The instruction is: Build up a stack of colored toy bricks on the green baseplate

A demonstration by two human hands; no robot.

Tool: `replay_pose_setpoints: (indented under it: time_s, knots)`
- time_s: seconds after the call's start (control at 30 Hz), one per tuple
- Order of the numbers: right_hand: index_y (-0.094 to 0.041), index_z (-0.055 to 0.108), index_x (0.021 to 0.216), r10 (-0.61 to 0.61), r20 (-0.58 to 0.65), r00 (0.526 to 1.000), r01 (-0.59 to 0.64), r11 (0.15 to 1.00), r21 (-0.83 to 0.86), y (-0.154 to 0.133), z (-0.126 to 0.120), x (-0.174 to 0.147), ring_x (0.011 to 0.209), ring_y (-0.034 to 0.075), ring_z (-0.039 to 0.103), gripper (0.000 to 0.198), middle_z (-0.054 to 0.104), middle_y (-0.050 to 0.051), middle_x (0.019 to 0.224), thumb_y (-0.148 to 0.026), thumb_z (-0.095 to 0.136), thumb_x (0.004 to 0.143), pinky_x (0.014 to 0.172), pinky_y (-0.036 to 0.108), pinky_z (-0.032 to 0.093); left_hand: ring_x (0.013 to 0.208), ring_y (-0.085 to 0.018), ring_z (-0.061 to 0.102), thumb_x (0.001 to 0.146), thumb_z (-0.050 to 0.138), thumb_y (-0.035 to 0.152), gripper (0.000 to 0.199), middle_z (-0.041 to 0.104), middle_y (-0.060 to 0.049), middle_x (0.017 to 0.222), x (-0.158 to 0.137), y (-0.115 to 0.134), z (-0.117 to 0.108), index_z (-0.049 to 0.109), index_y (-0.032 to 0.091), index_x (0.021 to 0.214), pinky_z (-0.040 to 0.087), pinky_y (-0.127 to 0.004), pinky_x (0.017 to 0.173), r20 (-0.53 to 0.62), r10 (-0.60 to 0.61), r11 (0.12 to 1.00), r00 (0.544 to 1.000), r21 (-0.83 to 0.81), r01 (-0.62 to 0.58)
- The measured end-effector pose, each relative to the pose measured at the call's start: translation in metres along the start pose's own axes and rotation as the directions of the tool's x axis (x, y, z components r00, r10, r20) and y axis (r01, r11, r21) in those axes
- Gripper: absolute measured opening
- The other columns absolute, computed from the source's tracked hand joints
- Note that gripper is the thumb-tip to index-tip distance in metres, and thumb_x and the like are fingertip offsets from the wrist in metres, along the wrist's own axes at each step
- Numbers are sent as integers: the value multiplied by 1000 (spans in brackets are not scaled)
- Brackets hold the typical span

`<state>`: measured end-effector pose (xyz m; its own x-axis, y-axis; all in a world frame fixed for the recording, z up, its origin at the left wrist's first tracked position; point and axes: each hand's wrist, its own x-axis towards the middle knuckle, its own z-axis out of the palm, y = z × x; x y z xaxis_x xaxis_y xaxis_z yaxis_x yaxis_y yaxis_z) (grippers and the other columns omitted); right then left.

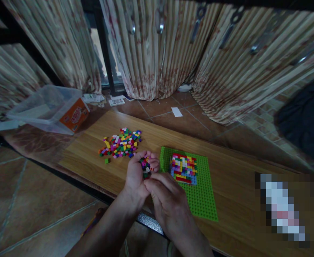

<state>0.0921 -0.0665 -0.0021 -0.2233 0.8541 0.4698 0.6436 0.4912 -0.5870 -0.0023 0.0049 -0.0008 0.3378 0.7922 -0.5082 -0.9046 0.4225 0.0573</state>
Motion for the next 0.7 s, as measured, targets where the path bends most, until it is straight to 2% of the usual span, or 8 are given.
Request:
replay_pose_setpoints:
  time_s: [0.17, 0.27, 0.37, 0.5, 0.6, 0.7]
  knots:
    - [-28, 70, 101, 118, -2, 993, -117, 984, 133, 0, 2, -2, 89, 14, 67, 20, 70, 1, 99, -19, 55, 91, 76, 25, 56, 45, -4, 39, 87, 41, 17, 29, 47, -1, 60, -4, 3, 2, 52, 12, 60, 35, -13, 40, 27, -20, 999, 999, -44, 22]
    - [-32, 71, 101, 210, -62, 976, -194, 959, 205, 4, -3, -3, 91, 15, 67, 20, 70, 0, 100, -21, 58, 90, 77, 27, 56, 48, -5, 42, 86, 42, 16, 27, 48, -2, 62, -4, 5, 4, 52, 12, 62, 40, -13, 43, 30, -44, 996, 999, -80, 46]
    - [-32, 72, 100, 295, -182, 938, -258, 945, 201, 20, -20, -5, 95, 17, 65, 19, 69, 1, 101, -23, 60, 89, 81, 31, 54, 52, -5, 48, 86, 42, 12, 25, 51, -3, 65, -3, 9, 5, 54, 11, 65, 44, -13, 49, -2, -33, 991, 999, -130, 32]
    - [-28, 73, 95, 377, -305, 875, -359, 926, 117, 50, -54, -16, 91, 18, 65, 15, 69, 3, 99, -27, 61, 87, 76, 31, 54, 57, -6, 52, 87, 41, 11, 26, 54, -4, 67, 0, 16, 6, 55, 10, 65, 47, -13, 50, -13, 26, 991, 1000, -129, -27]
    - [-26, 73, 92, 420, -278, 864, -427, 903, 40, 66, -71, -27, 90, 19, 66, 14, 70, 3, 97, -31, 62, 85, 77, 32, 54, 61, -8, 55, 87, 41, 10, 26, 54, -4, 67, 0, 19, 6, 55, 10, 65, 48, -13, 51, -32, 57, 991, 998, -117, -61]
    - [-24, 73, 92, 502, -218, 837, -508, 861, 29, 72, -74, -33, 90, 21, 67, 17, 72, 4, 96, -35, 63, 84, 78, 34, 54, 61, -8, 56, 88, 41, 11, 26, 54, -4, 66, 1, 18, 6, 55, 11, 67, 48, -13, 51, -30, 56, 993, 998, -104, -58]
